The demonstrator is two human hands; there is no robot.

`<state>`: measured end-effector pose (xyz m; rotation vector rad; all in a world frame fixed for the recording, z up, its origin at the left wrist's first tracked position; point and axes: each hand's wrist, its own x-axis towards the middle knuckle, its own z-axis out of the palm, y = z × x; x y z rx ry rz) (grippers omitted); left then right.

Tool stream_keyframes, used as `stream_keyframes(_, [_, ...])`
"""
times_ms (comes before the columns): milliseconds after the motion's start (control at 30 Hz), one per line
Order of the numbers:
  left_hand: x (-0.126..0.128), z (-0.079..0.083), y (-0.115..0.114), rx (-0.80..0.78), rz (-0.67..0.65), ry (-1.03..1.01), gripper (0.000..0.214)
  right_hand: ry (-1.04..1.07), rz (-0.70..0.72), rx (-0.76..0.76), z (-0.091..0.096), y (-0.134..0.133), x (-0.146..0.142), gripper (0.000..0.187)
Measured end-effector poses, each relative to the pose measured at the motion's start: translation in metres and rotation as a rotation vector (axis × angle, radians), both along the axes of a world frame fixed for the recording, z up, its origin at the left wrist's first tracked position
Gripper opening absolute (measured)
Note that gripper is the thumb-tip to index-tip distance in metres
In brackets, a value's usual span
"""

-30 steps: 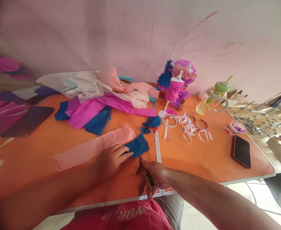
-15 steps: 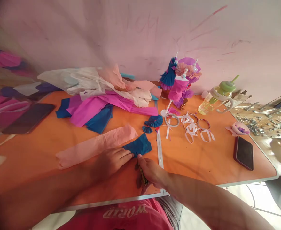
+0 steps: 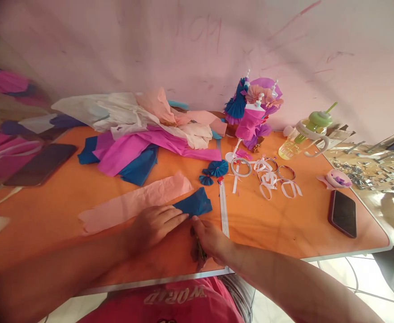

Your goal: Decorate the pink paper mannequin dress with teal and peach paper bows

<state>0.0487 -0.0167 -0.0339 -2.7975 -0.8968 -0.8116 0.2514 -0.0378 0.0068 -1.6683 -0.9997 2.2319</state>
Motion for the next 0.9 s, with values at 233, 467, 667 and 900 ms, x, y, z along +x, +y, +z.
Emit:
stream_keyframes(233, [0.0,0.004,-0.005,0.135,-0.049,0.022,0.018,0.06,0.005,-0.016,-0.005,0.001,0.004,0.038])
stream_keyframes(467, [0.002,0.007,-0.007,0.204,-0.037,-0.021,0.023,-0.006,0.012,0.11,-0.014,-0.004,0.001,0.041])
stream_keyframes(667, [-0.001,0.006,-0.008,0.255,-0.052,0.007,0.021,0.028,-0.012,0.003,-0.009,-0.003,0.001,0.039])
stream_keyframes(900, [0.001,0.017,-0.013,0.326,-0.078,0.018,0.02,-0.044,0.07,0.092,-0.007,0.0,0.002,0.043])
